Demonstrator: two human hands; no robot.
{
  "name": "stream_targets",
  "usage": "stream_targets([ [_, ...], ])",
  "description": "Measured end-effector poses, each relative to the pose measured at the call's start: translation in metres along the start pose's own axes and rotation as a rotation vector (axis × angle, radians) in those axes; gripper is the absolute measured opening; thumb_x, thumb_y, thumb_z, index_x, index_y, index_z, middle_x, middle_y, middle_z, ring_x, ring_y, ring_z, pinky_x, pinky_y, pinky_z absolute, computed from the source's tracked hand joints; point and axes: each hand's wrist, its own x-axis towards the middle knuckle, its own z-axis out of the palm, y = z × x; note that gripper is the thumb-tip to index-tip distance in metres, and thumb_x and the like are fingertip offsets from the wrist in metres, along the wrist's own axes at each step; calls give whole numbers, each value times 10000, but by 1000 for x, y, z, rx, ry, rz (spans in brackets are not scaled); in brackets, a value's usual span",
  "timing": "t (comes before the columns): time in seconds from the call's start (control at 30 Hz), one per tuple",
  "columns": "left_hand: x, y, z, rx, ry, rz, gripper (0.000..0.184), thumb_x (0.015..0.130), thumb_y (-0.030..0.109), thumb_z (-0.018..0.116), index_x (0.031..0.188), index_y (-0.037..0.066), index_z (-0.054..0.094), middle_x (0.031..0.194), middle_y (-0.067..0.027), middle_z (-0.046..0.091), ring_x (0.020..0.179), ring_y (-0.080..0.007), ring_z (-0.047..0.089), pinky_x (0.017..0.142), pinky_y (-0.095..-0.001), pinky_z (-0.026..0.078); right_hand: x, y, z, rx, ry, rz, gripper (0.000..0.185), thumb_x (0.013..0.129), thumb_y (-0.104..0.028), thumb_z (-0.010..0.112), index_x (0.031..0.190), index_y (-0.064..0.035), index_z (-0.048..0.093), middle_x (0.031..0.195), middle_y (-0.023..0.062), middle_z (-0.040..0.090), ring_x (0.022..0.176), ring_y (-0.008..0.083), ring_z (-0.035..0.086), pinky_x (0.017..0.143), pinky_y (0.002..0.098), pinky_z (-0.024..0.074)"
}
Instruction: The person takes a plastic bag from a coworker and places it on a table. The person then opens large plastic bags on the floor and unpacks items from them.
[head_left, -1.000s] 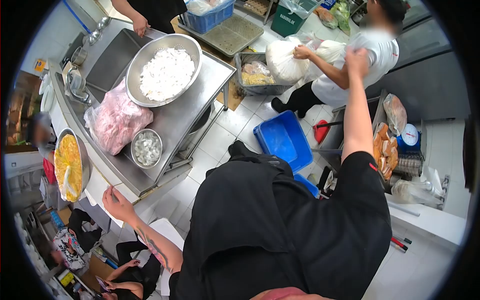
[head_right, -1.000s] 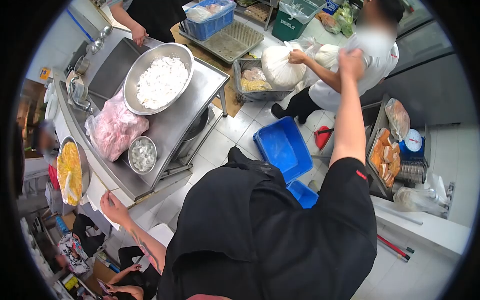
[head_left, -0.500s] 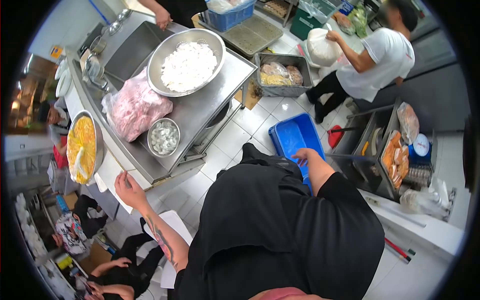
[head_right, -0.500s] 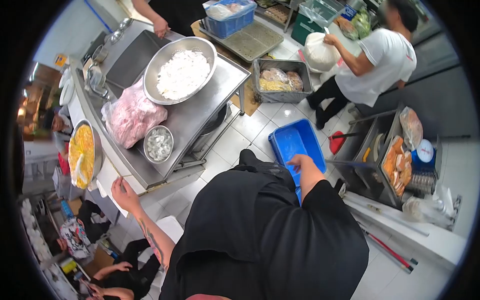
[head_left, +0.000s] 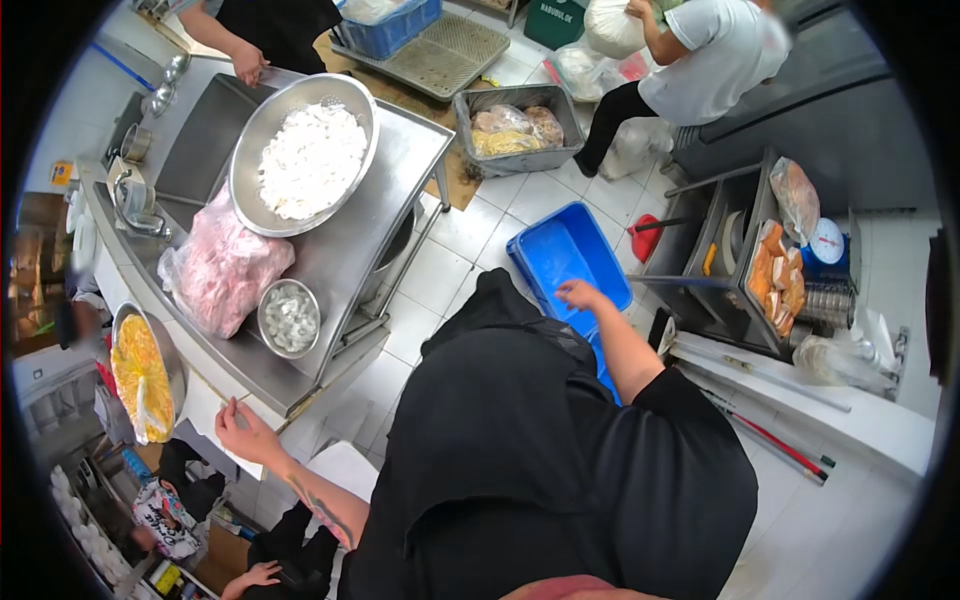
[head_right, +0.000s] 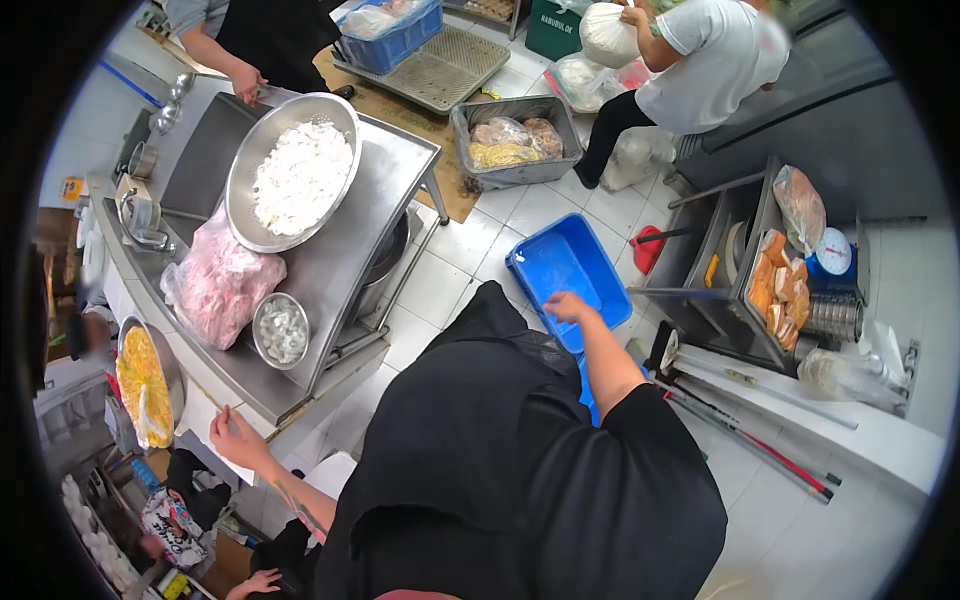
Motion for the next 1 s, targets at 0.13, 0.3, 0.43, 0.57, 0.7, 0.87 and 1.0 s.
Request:
stream_targets([
  [0.13, -4, 18, 12, -154, 80, -153, 201, 921, 121, 587, 1065, 31, 694, 1078, -135, 642, 1006, -271, 599, 873, -381, 461, -1, 14, -21, -105, -182, 143, 407, 885, -391, 628, 1215, -153, 621, 1074, 64, 684, 818, 214, 693, 685, 419, 540],
  [0.3, -1, 140, 45, -491, 58, -134, 193, 922, 51, 560, 1076, -1, 664, 1059, -102, 655, 964, -214, 611, 852, -316, 472, 73, 83, -107, -369, -147, 21, 327, 844, -288, 655, 1134, -138, 678, 971, 79, 700, 749, 223, 676, 635, 408, 557],
  [0.43, -8, 260, 78, -737, -356, 87, 188, 882, 2, 569, 1042, 0, 668, 1018, -112, 671, 949, -223, 623, 850, -329, 484, 60, 14, -163, -23, 340, 121, 251, 807, -131, 652, 1049, -76, 687, 903, 79, 700, 699, 189, 665, 603, 338, 545],
  [0.57, -10, 360, 93, -905, -861, 385, 168, 896, 25, 584, 1038, 18, 674, 990, -119, 689, 943, -255, 653, 825, -316, 495, 104, -11, -161, 314, 371, -123, 270, 799, -85, 658, 1066, -48, 677, 873, 81, 696, 687, 161, 658, 607, 341, 538],
  [0.7, 10, 385, 136, -972, -1395, 305, 216, 914, 111, 588, 1096, 20, 660, 1023, -130, 683, 970, -274, 649, 842, -331, 496, 104, -54, -137, 245, 303, -113, 310, 801, -64, 661, 1109, -33, 665, 860, 92, 694, 695, 150, 663, 621, 327, 537],
  [0.87, 43, 393, 202, -782, -1258, 642, 264, 917, 186, 586, 1113, 21, 650, 1073, -150, 663, 1006, -330, 622, 866, -379, 487, 71, -42, -93, 128, 102, 56, 377, 805, -73, 680, 1181, -67, 650, 902, 102, 702, 687, 173, 676, 609, 335, 541],
  [1.0, 62, 422, 236, -852, -1368, 699, 284, 920, 206, 584, 1116, 11, 645, 1065, -154, 662, 1000, -329, 624, 859, -379, 490, 17, -37, -91, 258, 71, 290, 400, 821, -119, 692, 1214, -90, 628, 930, 94, 701, 727, 200, 691, 602, 390, 552],
])
